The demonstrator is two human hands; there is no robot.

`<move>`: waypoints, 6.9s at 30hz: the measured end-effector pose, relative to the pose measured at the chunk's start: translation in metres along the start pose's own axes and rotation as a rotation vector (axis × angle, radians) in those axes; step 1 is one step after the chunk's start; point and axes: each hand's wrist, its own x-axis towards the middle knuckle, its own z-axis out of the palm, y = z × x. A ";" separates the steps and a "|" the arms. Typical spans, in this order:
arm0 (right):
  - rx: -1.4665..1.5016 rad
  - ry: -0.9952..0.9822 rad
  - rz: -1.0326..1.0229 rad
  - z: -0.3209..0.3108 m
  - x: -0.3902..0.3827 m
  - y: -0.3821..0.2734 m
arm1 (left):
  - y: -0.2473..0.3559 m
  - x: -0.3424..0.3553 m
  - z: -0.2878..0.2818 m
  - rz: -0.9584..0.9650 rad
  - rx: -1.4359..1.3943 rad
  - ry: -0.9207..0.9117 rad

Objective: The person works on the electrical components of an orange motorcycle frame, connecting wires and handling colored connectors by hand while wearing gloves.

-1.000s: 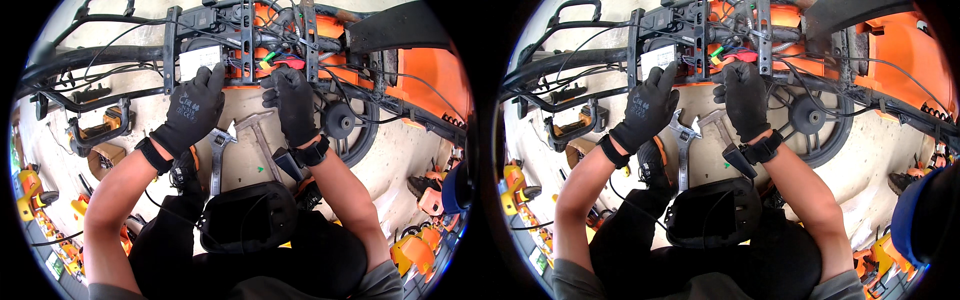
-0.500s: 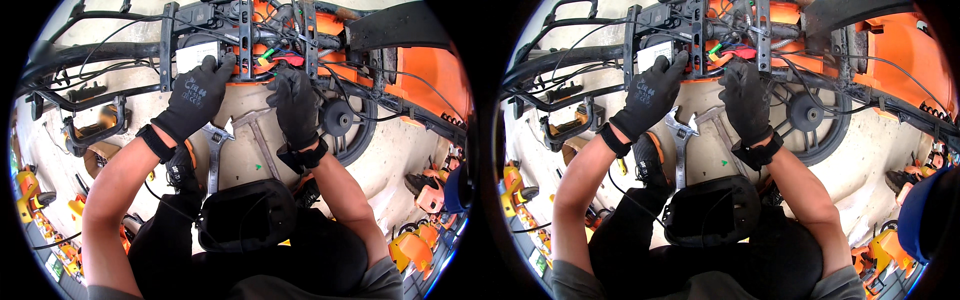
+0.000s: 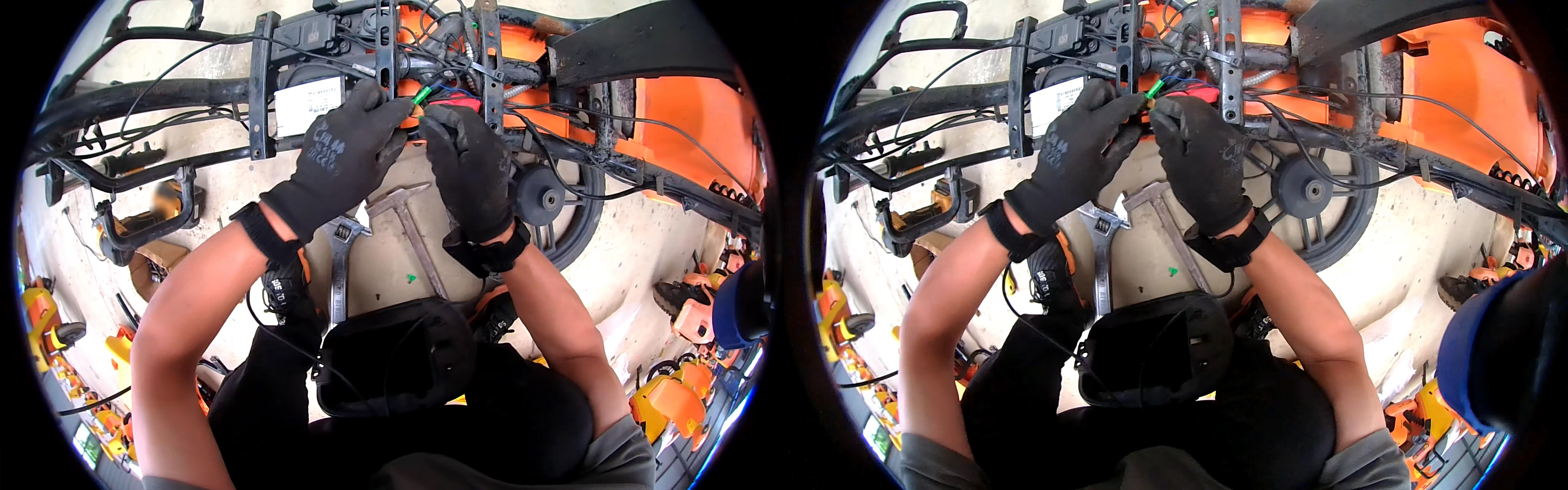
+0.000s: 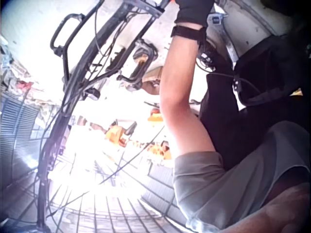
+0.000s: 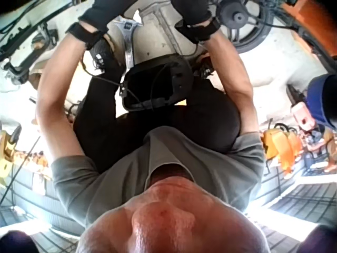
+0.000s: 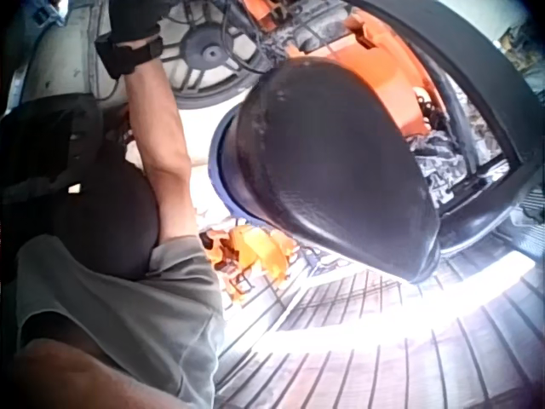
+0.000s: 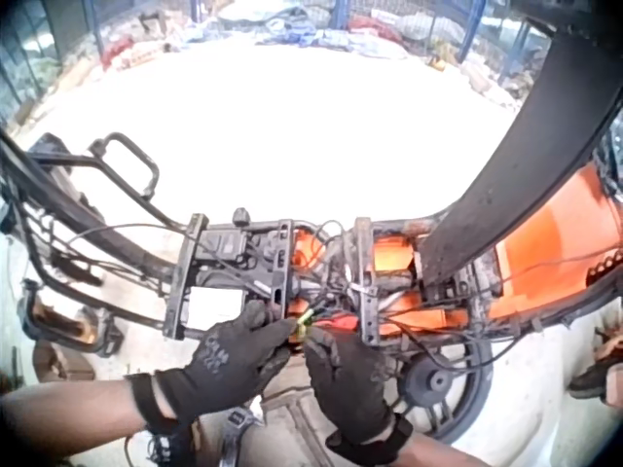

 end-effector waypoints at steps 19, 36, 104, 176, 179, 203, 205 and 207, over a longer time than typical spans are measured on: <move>-0.582 -0.197 -0.521 -0.028 0.053 0.010 | -0.019 0.017 0.010 -0.148 -0.205 0.071; 0.060 -0.125 0.051 -0.046 0.053 0.004 | -0.030 0.040 0.010 -0.197 -0.351 -0.113; -0.458 -0.188 -0.305 -0.040 0.039 0.007 | -0.030 0.034 0.005 -0.161 -0.394 -0.201; -0.522 -0.175 -0.462 -0.030 0.038 0.002 | -0.023 0.034 0.001 -0.072 -0.409 -0.184; -0.522 -0.190 -0.375 -0.030 0.039 0.001 | -0.026 0.032 0.004 -0.076 -0.401 -0.166; -0.427 -0.208 -0.332 -0.027 0.035 0.005 | -0.029 0.038 0.000 -0.061 -0.327 -0.235; -0.437 -0.229 -0.318 -0.028 0.035 -0.001 | -0.029 0.040 -0.001 -0.042 -0.328 -0.233; -0.436 -0.190 -0.329 -0.025 0.033 0.005 | -0.030 0.041 -0.001 -0.142 -0.414 -0.281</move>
